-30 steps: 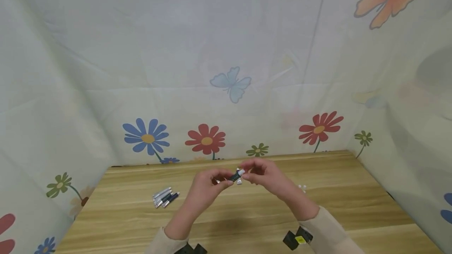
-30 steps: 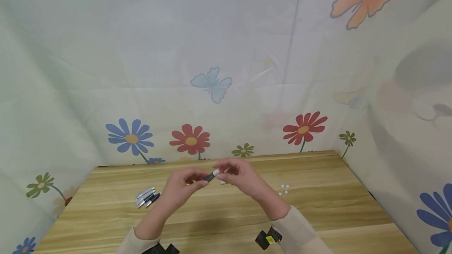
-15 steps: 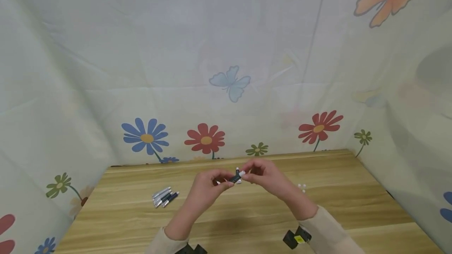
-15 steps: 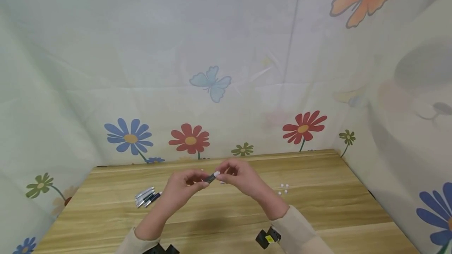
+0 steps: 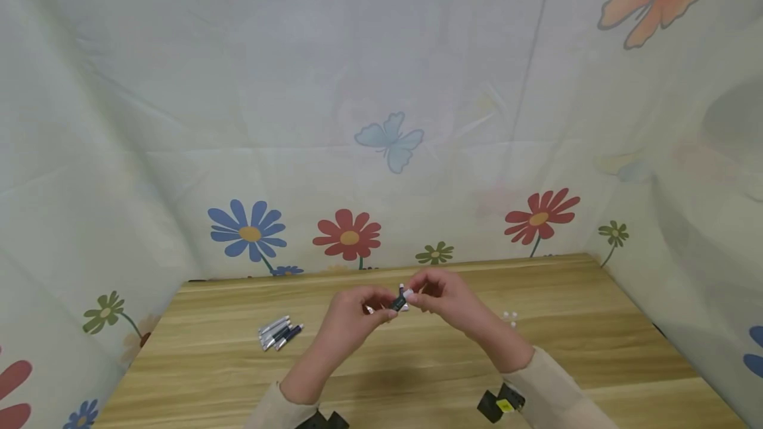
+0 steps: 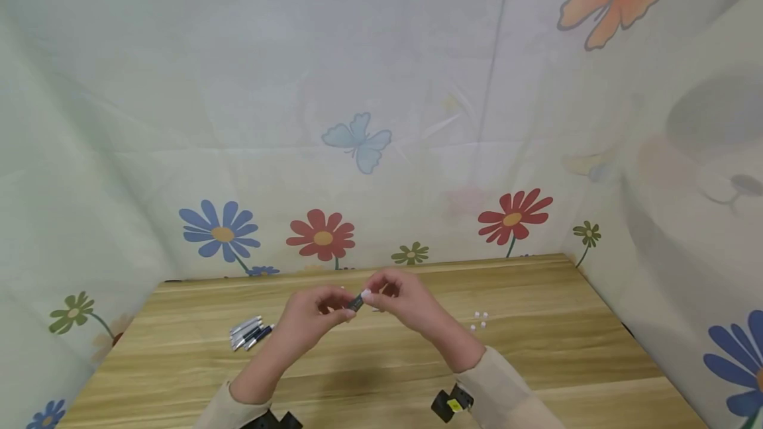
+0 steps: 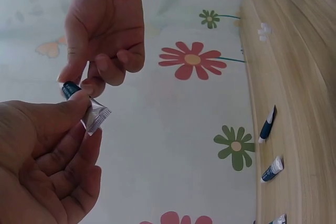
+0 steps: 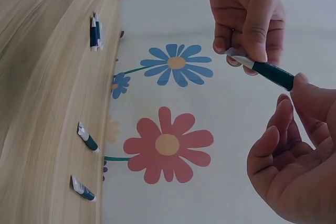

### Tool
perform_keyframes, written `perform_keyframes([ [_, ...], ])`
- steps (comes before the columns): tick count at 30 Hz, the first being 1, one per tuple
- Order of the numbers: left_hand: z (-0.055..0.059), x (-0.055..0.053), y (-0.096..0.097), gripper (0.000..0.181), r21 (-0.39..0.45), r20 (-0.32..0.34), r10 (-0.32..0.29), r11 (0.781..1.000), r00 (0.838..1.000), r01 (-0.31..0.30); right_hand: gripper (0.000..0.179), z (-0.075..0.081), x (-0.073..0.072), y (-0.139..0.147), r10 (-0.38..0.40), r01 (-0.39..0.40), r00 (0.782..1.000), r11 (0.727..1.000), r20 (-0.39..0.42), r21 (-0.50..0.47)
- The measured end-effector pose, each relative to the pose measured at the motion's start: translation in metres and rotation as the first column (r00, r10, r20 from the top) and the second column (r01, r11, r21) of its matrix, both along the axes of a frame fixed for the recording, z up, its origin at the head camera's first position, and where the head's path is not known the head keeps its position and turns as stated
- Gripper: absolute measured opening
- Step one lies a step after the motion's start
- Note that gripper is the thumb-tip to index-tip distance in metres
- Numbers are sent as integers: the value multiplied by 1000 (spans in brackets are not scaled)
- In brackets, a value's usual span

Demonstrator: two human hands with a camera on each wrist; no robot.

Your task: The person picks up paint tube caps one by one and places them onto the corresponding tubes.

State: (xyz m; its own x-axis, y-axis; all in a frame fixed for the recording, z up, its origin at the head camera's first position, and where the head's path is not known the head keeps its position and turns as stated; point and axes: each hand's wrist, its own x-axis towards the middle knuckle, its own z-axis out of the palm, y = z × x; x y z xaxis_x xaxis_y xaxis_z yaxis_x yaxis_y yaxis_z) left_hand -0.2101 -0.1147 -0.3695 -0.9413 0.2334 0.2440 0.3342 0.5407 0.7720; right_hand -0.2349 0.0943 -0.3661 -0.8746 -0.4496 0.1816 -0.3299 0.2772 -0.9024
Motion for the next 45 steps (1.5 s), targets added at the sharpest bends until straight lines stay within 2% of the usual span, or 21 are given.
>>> perform_keyframes([
  [4, 0, -2, 0, 13, -29, 3, 1, 1000, 1000, -1, 24, -1, -1, 1, 21, -20, 999, 1000, -32, 17],
  [8, 1, -5, -6, 18, -31, 77, 30, 999, 997, -28, 32, -3, -5, 8, 22, -21, 999, 999, -31, 34],
  [12, -2, -12, -19, 23, -24, 136, 90, 996, 987, -87, 32, -5, -8, 23, -20, 20, 1000, 999, 15, 27],
  [17, -14, -25, -41, 25, -12, 156, 138, 990, 978, -138, 30, -10, -12, 46, -99, 97, 994, 994, 40, 49],
  [22, -28, -38, -60, 25, 0, 216, 163, 986, 963, -167, 30, -11, -12, 64, -151, 146, 988, 984, 35, 102],
  [33, -46, -61, -85, 26, -42, 320, 246, 968, 915, -246, 32, -12, -5, 99, -254, 252, 967, 952, -11, 174],
  [37, -52, -68, -93, 27, -13, 352, 249, 965, 902, -261, 33, -18, -1, 110, -311, 306, 950, 931, -7, 199],
  [45, -62, -79, -101, 27, 14, 388, 231, 967, 892, -256, 31, -37, 4, 128, -380, 370, 925, 902, 2, 222],
])
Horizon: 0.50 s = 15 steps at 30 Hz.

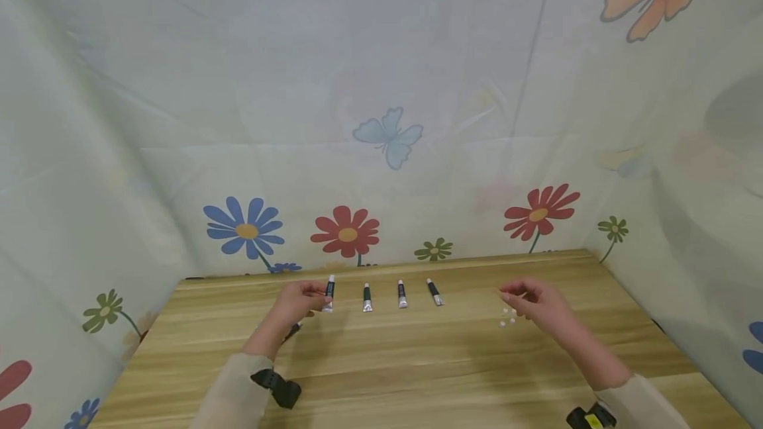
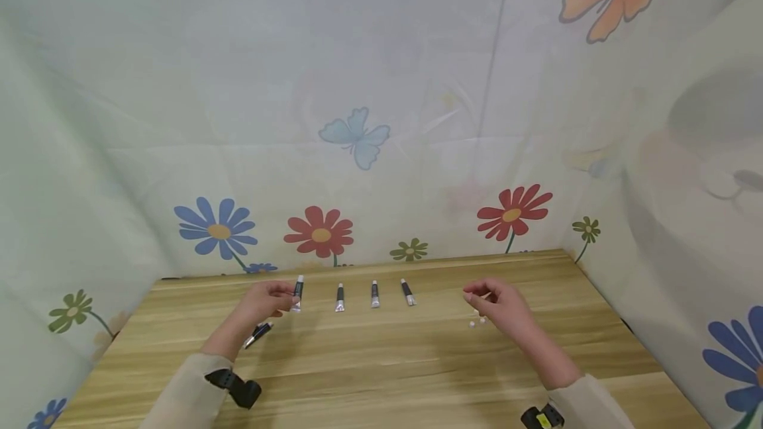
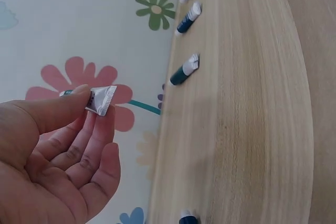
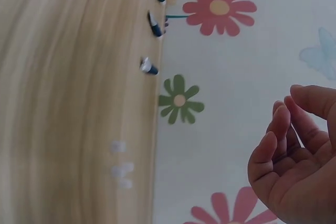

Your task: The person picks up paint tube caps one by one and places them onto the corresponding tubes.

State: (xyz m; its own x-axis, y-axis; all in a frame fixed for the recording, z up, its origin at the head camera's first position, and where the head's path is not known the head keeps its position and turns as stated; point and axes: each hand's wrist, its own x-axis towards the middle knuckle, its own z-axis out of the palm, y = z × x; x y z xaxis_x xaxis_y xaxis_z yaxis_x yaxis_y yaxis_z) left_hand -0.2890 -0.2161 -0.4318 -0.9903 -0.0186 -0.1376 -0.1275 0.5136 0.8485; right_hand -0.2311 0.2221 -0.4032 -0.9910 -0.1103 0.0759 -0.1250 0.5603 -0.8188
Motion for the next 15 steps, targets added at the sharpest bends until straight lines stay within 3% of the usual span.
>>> perform_keyframes([
  [9, -14, -16, -1, 30, -6, 42, 13, 1000, 999, -13, 27, -30, -3, 21, -72, 73, 997, 996, -10, 47],
  [15, -23, -23, -3, 32, -29, 34, 16, 999, 999, -15, 28, -45, -6, 32, -114, 113, 993, 991, 8, 69],
])
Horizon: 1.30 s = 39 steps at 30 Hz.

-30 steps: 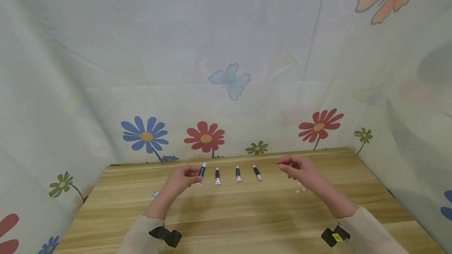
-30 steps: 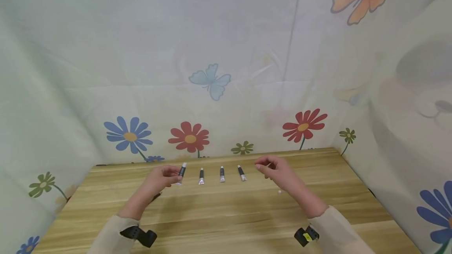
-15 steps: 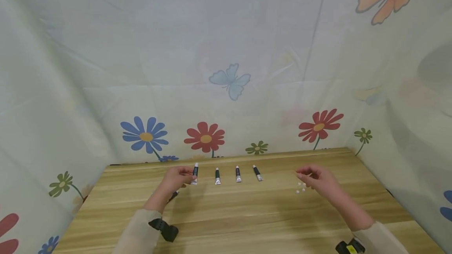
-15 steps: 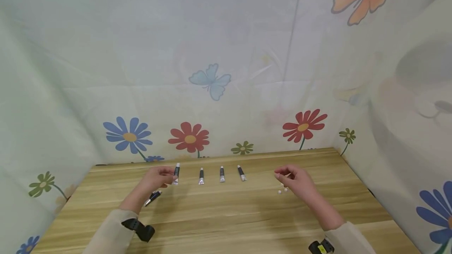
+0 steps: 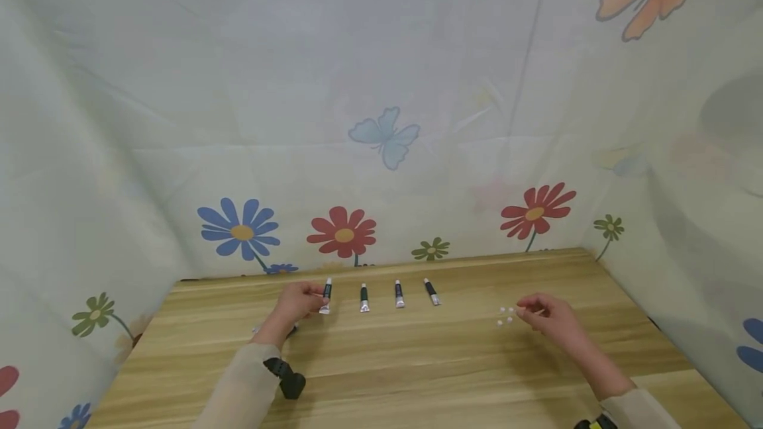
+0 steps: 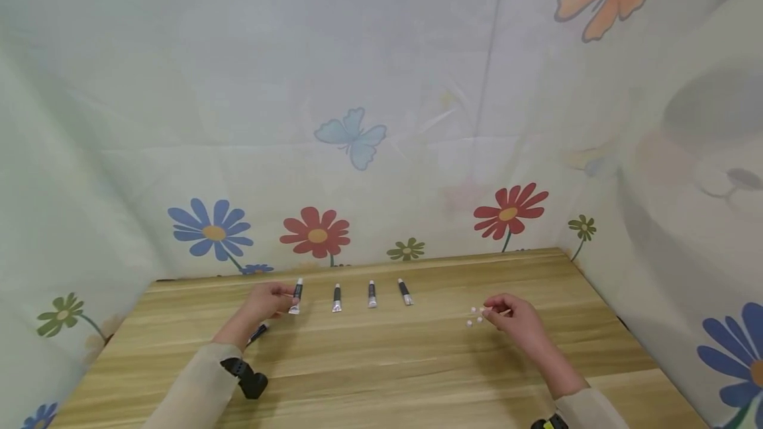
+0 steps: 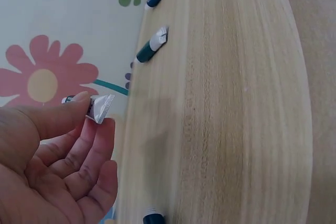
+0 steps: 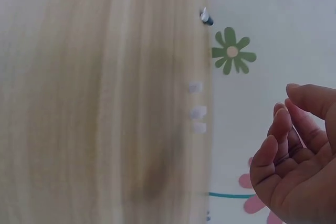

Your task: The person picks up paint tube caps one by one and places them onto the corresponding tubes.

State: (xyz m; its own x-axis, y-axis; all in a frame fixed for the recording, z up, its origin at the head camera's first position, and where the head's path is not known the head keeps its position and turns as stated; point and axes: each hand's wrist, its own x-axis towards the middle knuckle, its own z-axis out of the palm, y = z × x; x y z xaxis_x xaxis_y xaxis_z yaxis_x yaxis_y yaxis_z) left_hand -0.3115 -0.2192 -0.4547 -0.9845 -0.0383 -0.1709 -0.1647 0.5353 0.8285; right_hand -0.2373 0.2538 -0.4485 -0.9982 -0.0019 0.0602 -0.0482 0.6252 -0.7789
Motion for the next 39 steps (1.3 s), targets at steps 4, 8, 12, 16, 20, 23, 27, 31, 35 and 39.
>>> perform_keyframes([
  [4, -7, -5, 0, 32, -20, -21, 8, 1000, 1000, -9, 30, -9, -2, 5, -23, 23, 999, 1000, 35, 8],
  [8, -15, -11, 0, 31, -23, -32, 24, 999, 999, -25, 29, -19, -5, 8, -25, 24, 998, 1000, 57, 15],
  [12, -22, -14, -2, 29, -38, -34, 45, 998, 998, -47, 28, -26, -8, 11, -8, 8, 999, 1000, 51, 9],
  [16, -27, -16, -2, 26, -44, -36, 60, 997, 998, -62, 28, -28, -9, 11, -13, 12, 999, 1000, 53, 12],
  [20, -31, -18, 0, 23, -22, -23, 75, 997, 997, -75, 27, -34, -12, 11, -25, 24, 999, 999, 45, 32],
  [23, -32, -18, 1, 23, -11, -16, 80, 997, 997, -80, 28, -38, -15, 11, -32, 29, 999, 998, 40, 57],
  [27, -33, -18, 0, 22, -22, -17, 75, 997, 997, -76, 27, -42, -19, 10, -28, 24, 998, 996, 47, 82],
  [31, -32, -19, -1, 22, -54, -18, 71, 996, 997, -72, 26, -44, -21, 8, -12, 9, 999, 997, 46, 77],
  [35, -32, -21, 0, 22, -74, -26, 69, 995, 997, -71, 25, -46, -24, 6, -7, 4, 999, 997, 42, 71],
  [39, -31, -21, 2, 22, -72, -33, 73, 995, 997, -75, 26, -47, -26, 3, -6, 2, 999, 997, 53, 73],
])
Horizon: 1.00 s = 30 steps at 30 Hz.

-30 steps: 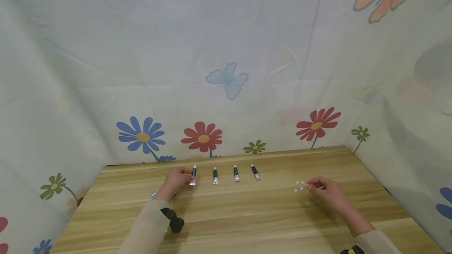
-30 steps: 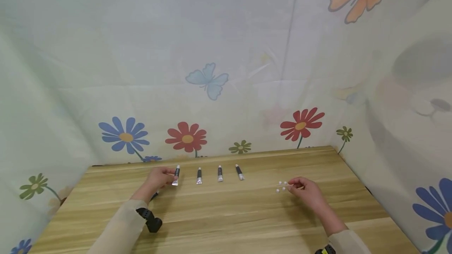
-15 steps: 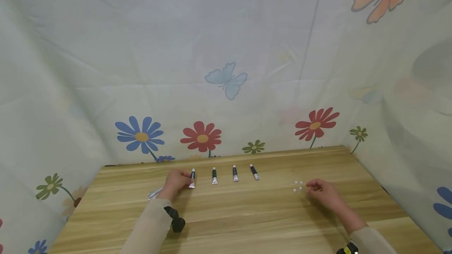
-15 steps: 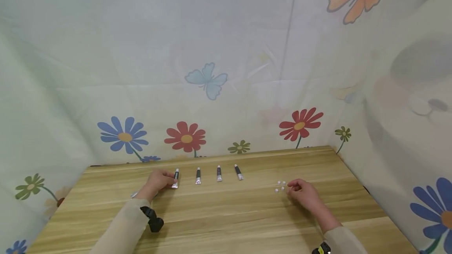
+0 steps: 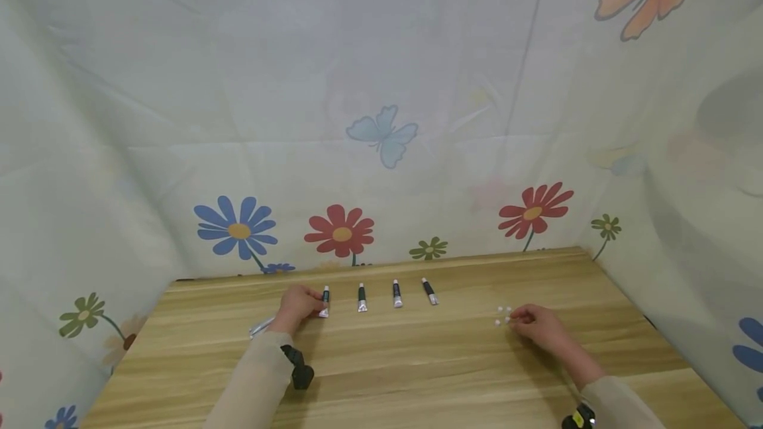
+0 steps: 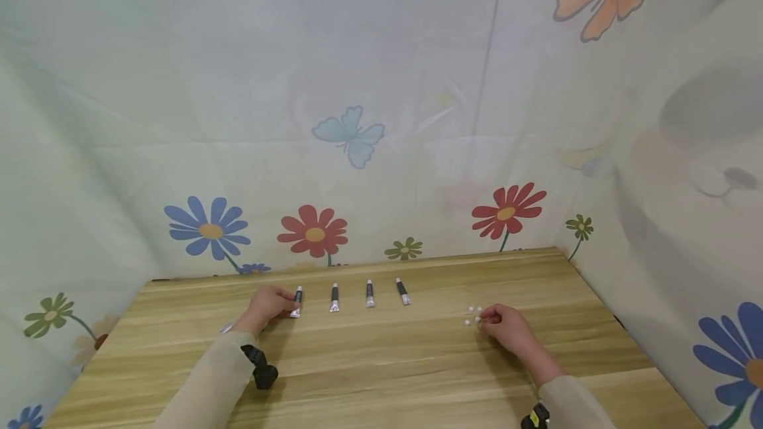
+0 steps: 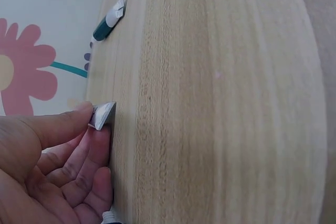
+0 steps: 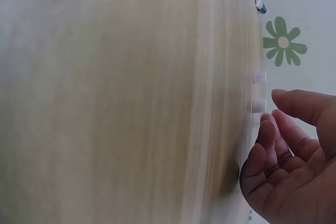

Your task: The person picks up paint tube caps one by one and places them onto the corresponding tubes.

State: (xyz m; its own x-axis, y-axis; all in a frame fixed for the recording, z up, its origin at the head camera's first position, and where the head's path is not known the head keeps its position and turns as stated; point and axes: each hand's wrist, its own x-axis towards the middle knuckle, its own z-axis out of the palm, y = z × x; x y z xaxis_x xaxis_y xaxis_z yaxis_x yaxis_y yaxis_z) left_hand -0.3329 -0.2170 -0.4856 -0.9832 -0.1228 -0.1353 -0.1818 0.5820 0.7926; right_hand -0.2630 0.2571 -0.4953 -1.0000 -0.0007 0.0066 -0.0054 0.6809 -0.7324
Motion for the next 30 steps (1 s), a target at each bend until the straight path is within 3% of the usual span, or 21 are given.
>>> perform_keyframes([
  [9, 5, 3, 4, 20, -15, -1, -8, 1000, 1000, 8, 26, -1, -1, -4, -8, 8, 1000, 1000, 3, -5],
  [30, 2, -1, 4, 16, -76, 37, -19, 997, 999, 21, 26, -4, -7, 1, -51, 50, 998, 998, 46, 32],
])
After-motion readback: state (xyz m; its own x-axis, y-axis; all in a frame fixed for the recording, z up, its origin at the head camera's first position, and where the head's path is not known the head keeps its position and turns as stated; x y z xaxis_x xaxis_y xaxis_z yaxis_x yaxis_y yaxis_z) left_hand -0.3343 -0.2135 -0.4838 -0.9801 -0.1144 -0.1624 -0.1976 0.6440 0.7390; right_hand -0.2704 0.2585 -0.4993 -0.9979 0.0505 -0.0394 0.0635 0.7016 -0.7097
